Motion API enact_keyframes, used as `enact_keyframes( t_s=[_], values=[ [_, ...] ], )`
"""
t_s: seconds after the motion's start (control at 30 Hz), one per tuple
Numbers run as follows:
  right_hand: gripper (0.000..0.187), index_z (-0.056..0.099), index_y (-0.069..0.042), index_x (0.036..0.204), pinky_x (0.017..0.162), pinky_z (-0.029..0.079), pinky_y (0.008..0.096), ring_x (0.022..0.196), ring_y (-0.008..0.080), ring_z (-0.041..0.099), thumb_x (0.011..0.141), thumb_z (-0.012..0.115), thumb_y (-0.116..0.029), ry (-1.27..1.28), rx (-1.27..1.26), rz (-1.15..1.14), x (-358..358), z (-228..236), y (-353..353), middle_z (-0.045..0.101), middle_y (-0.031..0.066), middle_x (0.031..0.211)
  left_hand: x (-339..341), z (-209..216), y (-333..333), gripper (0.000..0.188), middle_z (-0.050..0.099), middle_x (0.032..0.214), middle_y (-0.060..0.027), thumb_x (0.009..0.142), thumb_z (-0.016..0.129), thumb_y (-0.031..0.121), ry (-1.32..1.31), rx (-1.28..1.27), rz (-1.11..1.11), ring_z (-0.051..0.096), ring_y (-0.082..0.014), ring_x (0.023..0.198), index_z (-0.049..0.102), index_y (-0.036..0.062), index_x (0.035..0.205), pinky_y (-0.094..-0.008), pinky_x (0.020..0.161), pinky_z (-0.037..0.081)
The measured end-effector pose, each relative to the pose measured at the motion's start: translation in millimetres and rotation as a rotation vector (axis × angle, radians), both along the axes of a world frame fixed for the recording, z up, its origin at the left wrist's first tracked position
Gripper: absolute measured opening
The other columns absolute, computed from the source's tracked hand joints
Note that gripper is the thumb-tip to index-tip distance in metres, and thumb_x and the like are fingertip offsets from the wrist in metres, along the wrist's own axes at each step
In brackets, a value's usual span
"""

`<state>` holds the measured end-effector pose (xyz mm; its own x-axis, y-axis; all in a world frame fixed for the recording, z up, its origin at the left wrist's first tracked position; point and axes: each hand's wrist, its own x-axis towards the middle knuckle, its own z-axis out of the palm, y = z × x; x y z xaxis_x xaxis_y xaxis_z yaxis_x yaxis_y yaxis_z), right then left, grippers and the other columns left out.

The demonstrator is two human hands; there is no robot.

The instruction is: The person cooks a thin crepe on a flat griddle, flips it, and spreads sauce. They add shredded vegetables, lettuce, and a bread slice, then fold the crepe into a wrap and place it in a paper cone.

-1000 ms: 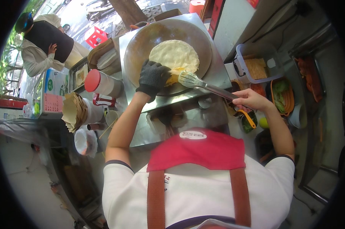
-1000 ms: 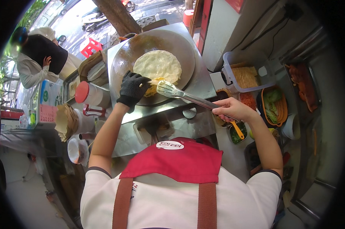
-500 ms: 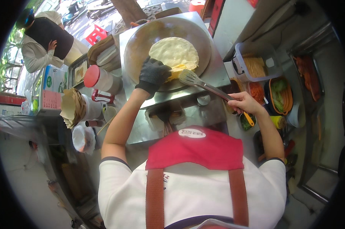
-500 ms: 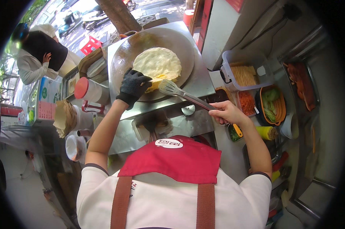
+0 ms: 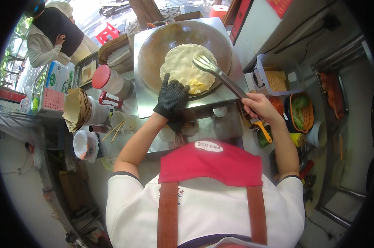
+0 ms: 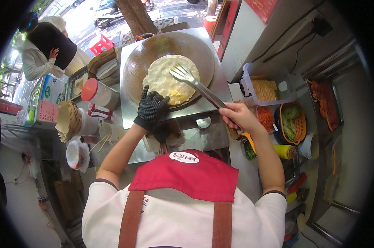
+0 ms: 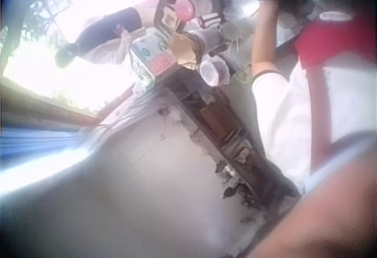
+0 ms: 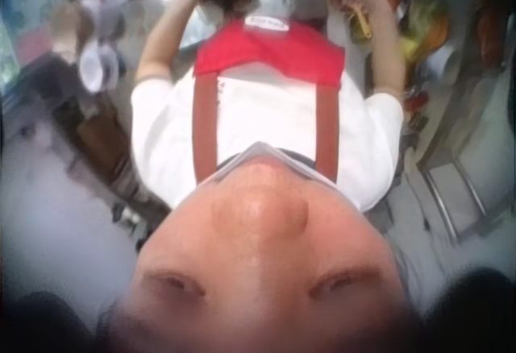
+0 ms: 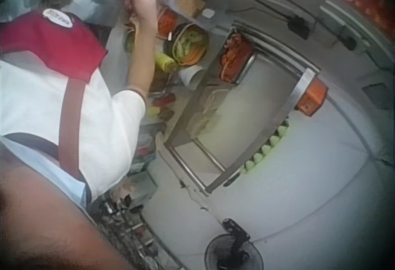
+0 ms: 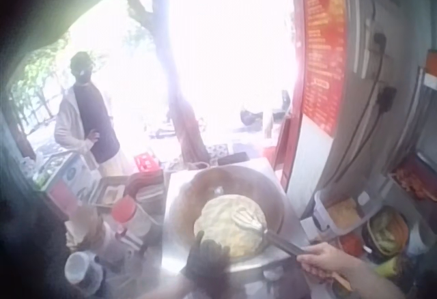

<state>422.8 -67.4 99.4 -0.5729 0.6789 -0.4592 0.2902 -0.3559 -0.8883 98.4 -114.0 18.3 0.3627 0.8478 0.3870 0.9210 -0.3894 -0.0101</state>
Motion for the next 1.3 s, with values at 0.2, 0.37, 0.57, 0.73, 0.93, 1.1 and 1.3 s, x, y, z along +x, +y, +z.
enact_keyframes(
  t_s=[0.2,0.37,0.57,0.73,0.93,1.1,1.3],
  values=[
    [0.038,0.058,-0.009,0.116,0.058,0.045,0.0332,0.063,0.0232,0.059,0.083,0.062,-0.028,-0.571,0.794,0.057,-41.0,0.7,18.9,0.061,0.0105,0.073,-5.5,6.5,-27.9,0.031,0.060,0.094,-0.0076,0.071,0.061,0.014,-0.141,0.083,0.106,0.053,-0.0295,0.101,0.062,0.0146,0.102,-0.0539,0.104,0.026],
    [0.043,0.057,-0.013,0.119,0.065,0.047,0.0393,0.072,0.0321,0.061,0.080,0.064,-0.029,-0.708,1.162,0.080,-37.7,-5.0,17.3,0.063,0.0155,0.079,-18.4,10.9,-54.5,0.028,0.061,0.096,-0.0073,0.071,0.060,0.012,-0.260,0.150,0.299,0.053,-0.0291,0.101,0.064,0.0126,0.098,-0.0521,0.104,0.027],
    [0.041,0.059,-0.018,0.118,0.062,0.047,0.0395,0.071,0.0297,0.061,0.079,0.065,-0.032,-0.574,1.041,0.115,-12.9,9.6,-6.6,0.062,0.0130,0.076,-22.5,17.3,-93.0,0.023,0.063,0.097,-0.0046,0.073,0.063,0.008,-0.415,0.177,0.504,0.055,-0.0256,0.101,0.068,0.0146,0.095,-0.0441,0.101,0.031],
    [0.037,0.061,-0.021,0.115,0.057,0.046,0.0372,0.064,0.0267,0.058,0.079,0.066,-0.026,-0.693,1.182,0.186,6.6,-1.3,-29.2,0.057,0.0084,0.069,-30.2,12.0,-106.6,0.024,0.063,0.096,-0.0044,0.073,0.064,0.007,-0.441,0.177,0.518,0.055,-0.0251,0.100,0.068,0.0151,0.095,-0.0427,0.100,0.032],
    [0.037,0.060,-0.021,0.117,0.058,0.047,0.0372,0.065,0.0261,0.059,0.080,0.064,-0.026,-0.571,1.204,0.110,0.1,0.1,-18.4,0.058,0.0084,0.071,-21.7,22.1,-103.8,0.023,0.063,0.096,-0.0049,0.074,0.064,0.007,-0.488,0.208,0.517,0.055,-0.0258,0.100,0.068,0.0144,0.095,-0.0428,0.099,0.033],
    [0.041,0.060,-0.017,0.118,0.059,0.045,0.0366,0.064,0.0288,0.058,0.079,0.067,-0.023,-0.590,1.238,0.027,-37.0,-13.4,17.0,0.058,0.0133,0.072,-13.5,26.4,-100.7,0.022,0.061,0.098,-0.0041,0.077,0.063,0.011,-0.507,0.183,0.477,0.054,-0.0266,0.102,0.066,0.0154,0.098,-0.0465,0.104,0.029],
    [0.048,0.056,-0.018,0.124,0.057,0.044,0.0356,0.062,0.0256,0.056,0.078,0.068,-0.023,-0.677,1.176,0.038,-41.5,-5.4,3.4,0.055,0.0104,0.068,-13.7,29.4,-112.9,0.020,0.064,0.096,-0.0067,0.075,0.064,0.007,-0.504,0.220,0.510,0.056,-0.0273,0.099,0.068,0.0122,0.094,-0.0434,0.098,0.035]
  ],
)
